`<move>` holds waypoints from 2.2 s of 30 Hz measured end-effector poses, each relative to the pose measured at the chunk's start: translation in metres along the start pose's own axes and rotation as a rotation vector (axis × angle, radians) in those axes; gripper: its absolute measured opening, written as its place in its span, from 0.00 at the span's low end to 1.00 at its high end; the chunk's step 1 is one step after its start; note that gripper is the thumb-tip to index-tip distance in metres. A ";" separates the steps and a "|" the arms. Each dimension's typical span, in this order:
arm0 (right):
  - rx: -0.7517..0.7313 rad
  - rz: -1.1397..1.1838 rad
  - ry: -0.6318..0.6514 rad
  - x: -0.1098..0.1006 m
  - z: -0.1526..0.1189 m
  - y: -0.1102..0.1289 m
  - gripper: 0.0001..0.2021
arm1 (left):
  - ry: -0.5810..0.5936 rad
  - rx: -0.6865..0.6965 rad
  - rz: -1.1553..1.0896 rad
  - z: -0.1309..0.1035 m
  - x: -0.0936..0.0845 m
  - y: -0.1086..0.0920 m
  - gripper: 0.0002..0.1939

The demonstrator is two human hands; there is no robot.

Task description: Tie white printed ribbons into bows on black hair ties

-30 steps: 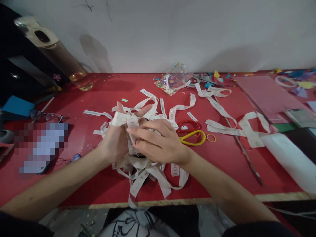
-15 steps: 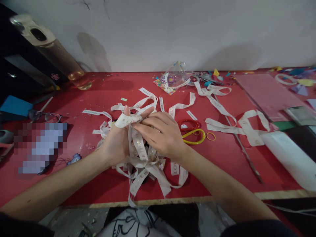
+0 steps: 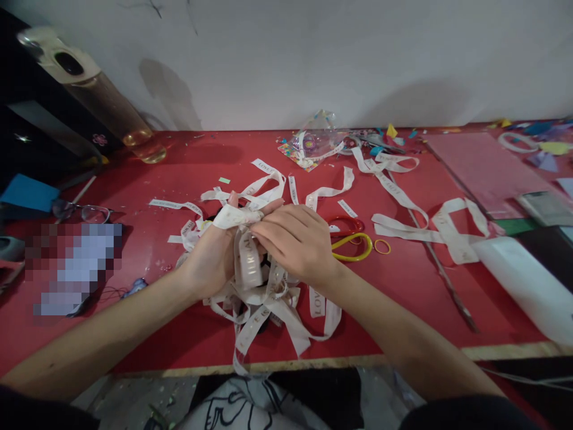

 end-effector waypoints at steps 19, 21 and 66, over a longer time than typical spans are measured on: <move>0.094 0.066 0.029 0.013 0.000 0.004 0.05 | -0.183 0.069 0.128 0.010 -0.022 0.009 0.25; -0.054 -0.021 0.012 0.012 -0.001 0.008 0.05 | -0.151 0.030 0.086 0.011 -0.019 0.008 0.24; 0.286 0.146 0.130 0.022 -0.007 0.003 0.10 | -0.194 0.167 0.223 0.013 -0.023 0.009 0.23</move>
Point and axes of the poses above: each hand's wrist, its own z-axis towards the middle knuckle, its own x-axis out of the palm, y = z × x, the point moved 4 cm from there along z, towards the middle knuckle, and after that the axes turned 4 degrees about x, right-handed, at the moved point
